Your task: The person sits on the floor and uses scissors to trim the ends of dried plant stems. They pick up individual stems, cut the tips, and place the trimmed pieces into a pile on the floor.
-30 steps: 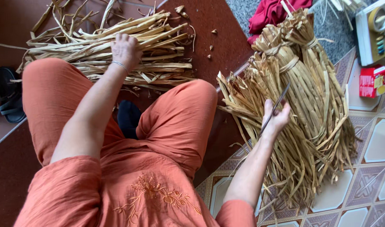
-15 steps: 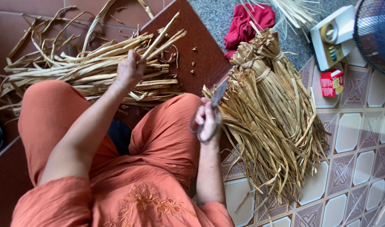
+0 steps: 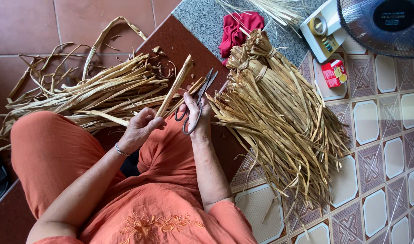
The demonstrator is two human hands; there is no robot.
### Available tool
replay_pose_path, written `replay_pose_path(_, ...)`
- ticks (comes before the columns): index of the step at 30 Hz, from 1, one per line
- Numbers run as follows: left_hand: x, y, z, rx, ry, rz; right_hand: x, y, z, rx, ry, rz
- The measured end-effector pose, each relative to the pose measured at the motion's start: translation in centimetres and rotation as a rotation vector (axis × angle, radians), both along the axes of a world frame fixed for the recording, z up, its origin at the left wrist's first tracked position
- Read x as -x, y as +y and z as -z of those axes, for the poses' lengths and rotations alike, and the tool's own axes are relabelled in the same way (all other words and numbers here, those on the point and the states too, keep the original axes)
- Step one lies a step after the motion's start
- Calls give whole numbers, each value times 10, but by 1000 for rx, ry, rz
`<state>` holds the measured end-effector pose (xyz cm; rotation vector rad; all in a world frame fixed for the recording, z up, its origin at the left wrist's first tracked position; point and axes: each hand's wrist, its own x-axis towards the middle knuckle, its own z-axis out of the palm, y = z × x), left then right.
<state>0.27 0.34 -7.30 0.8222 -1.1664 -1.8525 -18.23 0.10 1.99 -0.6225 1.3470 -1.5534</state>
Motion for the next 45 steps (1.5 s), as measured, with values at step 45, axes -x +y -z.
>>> replay_pose_path(45, -35, 2, -83, -156, 331, -253, -66, 67, -21, 188, 1043, -500)
